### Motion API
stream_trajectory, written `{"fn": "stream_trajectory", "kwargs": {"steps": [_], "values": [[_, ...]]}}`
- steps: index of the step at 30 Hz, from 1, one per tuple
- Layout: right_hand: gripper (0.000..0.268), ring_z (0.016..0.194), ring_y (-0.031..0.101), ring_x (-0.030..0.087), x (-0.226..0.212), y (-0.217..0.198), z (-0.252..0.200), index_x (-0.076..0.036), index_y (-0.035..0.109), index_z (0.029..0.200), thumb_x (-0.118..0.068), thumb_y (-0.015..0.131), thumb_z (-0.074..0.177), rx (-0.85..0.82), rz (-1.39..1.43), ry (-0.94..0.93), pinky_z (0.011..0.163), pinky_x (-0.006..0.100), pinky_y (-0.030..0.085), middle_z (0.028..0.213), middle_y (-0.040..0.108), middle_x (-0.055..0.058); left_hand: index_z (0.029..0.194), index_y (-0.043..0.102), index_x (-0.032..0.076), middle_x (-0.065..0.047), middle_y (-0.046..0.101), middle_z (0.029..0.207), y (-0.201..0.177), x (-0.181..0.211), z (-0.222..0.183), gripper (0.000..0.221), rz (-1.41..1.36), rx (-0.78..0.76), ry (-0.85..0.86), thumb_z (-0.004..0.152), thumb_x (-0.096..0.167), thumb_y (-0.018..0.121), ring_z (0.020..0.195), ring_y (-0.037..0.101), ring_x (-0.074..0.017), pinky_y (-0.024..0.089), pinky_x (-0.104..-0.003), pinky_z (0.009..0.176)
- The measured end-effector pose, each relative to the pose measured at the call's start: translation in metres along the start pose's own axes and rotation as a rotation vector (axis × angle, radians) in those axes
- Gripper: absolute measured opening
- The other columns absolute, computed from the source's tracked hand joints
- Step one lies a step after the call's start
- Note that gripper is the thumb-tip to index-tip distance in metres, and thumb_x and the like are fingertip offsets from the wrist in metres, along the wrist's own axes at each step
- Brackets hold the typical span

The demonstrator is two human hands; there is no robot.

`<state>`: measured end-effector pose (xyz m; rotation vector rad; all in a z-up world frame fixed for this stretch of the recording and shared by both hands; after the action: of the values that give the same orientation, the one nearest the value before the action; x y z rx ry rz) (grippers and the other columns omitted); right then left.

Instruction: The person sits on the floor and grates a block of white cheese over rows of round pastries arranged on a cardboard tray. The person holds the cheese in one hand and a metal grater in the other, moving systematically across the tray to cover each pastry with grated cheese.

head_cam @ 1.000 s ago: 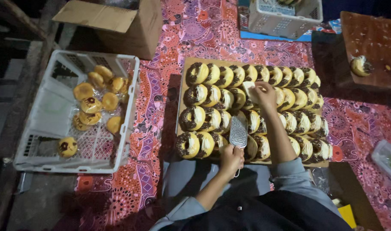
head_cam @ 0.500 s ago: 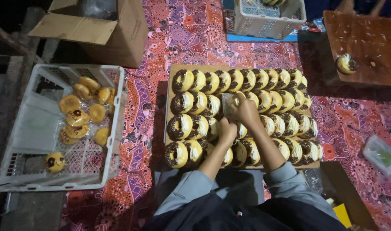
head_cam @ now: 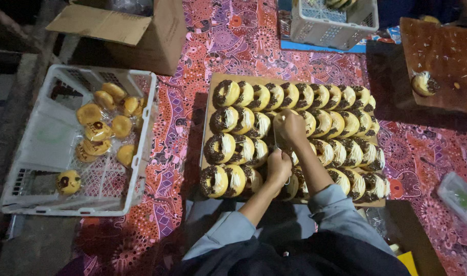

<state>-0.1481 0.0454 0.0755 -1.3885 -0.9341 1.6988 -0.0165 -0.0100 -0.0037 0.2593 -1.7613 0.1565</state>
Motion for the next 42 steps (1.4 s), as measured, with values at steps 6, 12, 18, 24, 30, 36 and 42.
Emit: {"fn": "stream_trajectory", "kwargs": {"steps": [6, 12, 18, 24, 30, 36, 42], "values": [[0.023, 0.079, 0.076, 0.032, 0.014, 0.004, 0.013, -0.007, 0.075, 0.104, -0.024, 0.072, 0.089, -0.090, 0.065, 0.020, 0.075, 0.044, 0.059, 0.089, 0.076, 0.021, 0.091, 0.056, 0.006, -0.002, 0.050, 0.056, -0.014, 0.012, -0.047, 0.016, -0.234, -0.176, -0.267, 0.103, 0.016, 0.051, 0.039, 0.048, -0.0129, 0.037, -0.032, 0.035], [0.028, 0.084, 0.074, 0.019, 0.070, -0.024, 0.009, -0.007, 0.074, 0.110, -0.024, 0.072, 0.088, -0.102, 0.578, 0.316, 0.072, 0.036, 0.061, 0.102, 0.074, 0.009, 0.083, 0.057, 0.006, -0.002, 0.055, 0.053, -0.025, 0.014, -0.066, 0.025, -0.068, -0.163, -0.143, 0.105, 0.019, 0.052, 0.039, 0.053, -0.0126, 0.042, -0.031, 0.037], [0.034, 0.080, 0.072, 0.020, 0.081, -0.077, -0.017, -0.008, 0.072, 0.115, -0.024, 0.078, 0.085, -0.001, 0.496, 0.257, 0.068, 0.036, 0.058, 0.096, 0.075, 0.014, 0.082, 0.050, 0.008, -0.002, 0.049, 0.056, 0.021, -0.004, -0.020, 0.026, -0.302, -0.213, -0.274, 0.106, 0.018, 0.049, 0.039, 0.046, -0.0110, 0.034, -0.029, 0.033], [0.031, 0.071, 0.075, 0.030, 0.040, -0.079, -0.026, -0.009, 0.073, 0.114, -0.027, 0.075, 0.089, 0.028, 0.082, 0.042, 0.067, 0.042, 0.059, 0.083, 0.075, 0.021, 0.085, 0.052, 0.005, -0.008, 0.056, 0.060, 0.046, 0.001, 0.027, 0.016, -0.091, -0.138, -0.242, 0.099, 0.011, 0.049, 0.042, 0.056, -0.0152, 0.045, -0.031, 0.035], [0.026, 0.064, 0.073, 0.034, 0.037, -0.053, -0.011, -0.009, 0.073, 0.110, -0.029, 0.071, 0.095, 0.010, 0.015, 0.064, 0.064, 0.045, 0.059, 0.073, 0.072, 0.019, 0.084, 0.059, -0.004, -0.013, 0.061, 0.061, 0.044, 0.017, 0.030, 0.017, 0.132, -0.073, -0.166, 0.095, 0.008, 0.052, 0.042, 0.064, -0.0224, 0.050, -0.036, 0.035], [0.024, 0.066, 0.073, 0.033, 0.038, -0.045, -0.005, -0.009, 0.074, 0.094, -0.031, 0.080, 0.086, 0.114, 0.021, -0.025, 0.079, 0.045, 0.058, 0.073, 0.074, 0.014, 0.086, 0.060, -0.004, -0.013, 0.058, 0.058, 0.046, 0.015, 0.011, 0.020, 0.058, -0.104, -0.094, 0.099, 0.010, 0.052, 0.039, 0.057, -0.0213, 0.044, -0.036, 0.034], [0.029, 0.068, 0.074, 0.034, 0.056, -0.025, -0.002, -0.009, 0.076, 0.099, -0.031, 0.084, 0.081, 0.075, -0.038, -0.001, 0.089, 0.046, 0.055, 0.074, 0.076, 0.014, 0.093, 0.049, 0.002, 0.000, 0.046, 0.057, 0.044, -0.005, -0.020, 0.017, -0.293, -0.243, -0.278, 0.105, 0.013, 0.052, 0.039, 0.045, -0.0115, 0.035, -0.030, 0.033]]}}
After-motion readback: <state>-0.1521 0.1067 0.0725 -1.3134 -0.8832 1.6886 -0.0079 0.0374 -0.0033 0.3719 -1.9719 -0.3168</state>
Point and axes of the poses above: each hand's wrist, its own z-axis towards the middle knuckle, its own y-axis out of the palm, x = y × z, the point moved 6 cm from there along z, towards the middle knuckle
